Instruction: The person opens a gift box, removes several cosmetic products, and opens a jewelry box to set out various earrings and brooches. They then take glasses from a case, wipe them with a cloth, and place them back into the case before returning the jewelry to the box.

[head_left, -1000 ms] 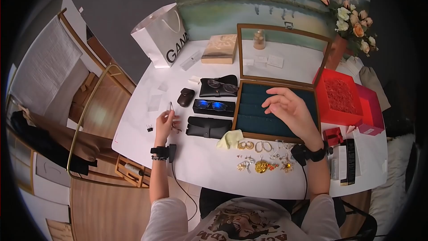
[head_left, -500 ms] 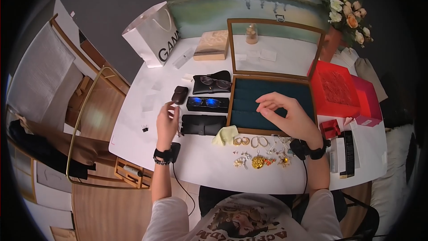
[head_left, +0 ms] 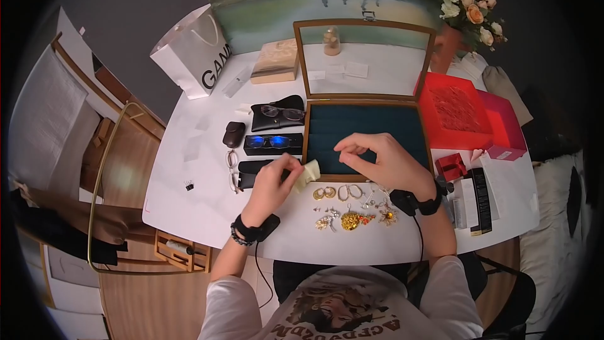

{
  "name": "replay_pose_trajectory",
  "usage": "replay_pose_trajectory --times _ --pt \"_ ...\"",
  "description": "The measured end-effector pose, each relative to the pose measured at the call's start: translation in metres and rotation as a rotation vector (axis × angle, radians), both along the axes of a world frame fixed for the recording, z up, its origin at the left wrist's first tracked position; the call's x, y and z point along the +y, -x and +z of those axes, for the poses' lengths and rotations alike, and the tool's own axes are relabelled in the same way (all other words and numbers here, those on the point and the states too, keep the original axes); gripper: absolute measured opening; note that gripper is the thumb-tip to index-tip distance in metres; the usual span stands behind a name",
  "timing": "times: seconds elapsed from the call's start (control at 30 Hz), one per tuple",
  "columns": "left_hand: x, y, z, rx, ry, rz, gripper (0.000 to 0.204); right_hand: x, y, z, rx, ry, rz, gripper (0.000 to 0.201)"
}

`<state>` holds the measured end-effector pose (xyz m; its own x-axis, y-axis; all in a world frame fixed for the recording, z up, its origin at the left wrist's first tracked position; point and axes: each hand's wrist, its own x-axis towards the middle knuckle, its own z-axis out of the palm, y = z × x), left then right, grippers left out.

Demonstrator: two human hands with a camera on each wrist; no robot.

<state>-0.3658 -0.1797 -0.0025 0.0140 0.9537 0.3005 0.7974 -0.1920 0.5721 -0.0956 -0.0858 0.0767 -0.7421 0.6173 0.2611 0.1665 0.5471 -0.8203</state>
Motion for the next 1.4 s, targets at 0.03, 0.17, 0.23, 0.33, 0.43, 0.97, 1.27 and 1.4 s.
replay_pose_trajectory --times 0.03,0.17,0.23,0.33,0.43,0.97,1.27,1.4 --pt "0.005 -0.006 0.008 -0.236 -0.014 -0.052 0.011 0.003 0.001 -0.002 -0.001 0.000 -0.006 0.026" --pt "0.029 -0.041 0.056 -0.647 -0.019 -0.184 0.011 0.011 0.007 -0.009 0.134 -0.048 -0.154 0.026" --pt "0.041 -0.057 0.076 -0.761 0.017 -0.248 0.012 0.017 0.003 -0.012 0.152 -0.073 -0.197 0.026" --pt "0.063 -0.071 0.083 -0.700 -0.056 -0.290 0.012 0.027 -0.006 -0.011 0.293 -0.049 -0.276 0.026" --pt "0.071 -0.078 0.086 -0.770 -0.033 -0.298 0.013 0.031 -0.010 -0.012 0.368 -0.043 -0.296 0.021" --pt "0.072 -0.063 0.069 -0.930 0.059 -0.410 0.016 0.033 0.003 -0.025 0.526 0.452 -0.043 0.015" --pt "0.029 0.019 0.013 -0.781 0.019 -0.082 0.018 0.020 0.016 -0.024 0.381 0.445 0.012 0.017" --pt "0.009 0.083 -0.003 -0.787 -0.073 0.151 0.015 0.022 0.015 -0.028 0.361 0.442 0.029 0.016"
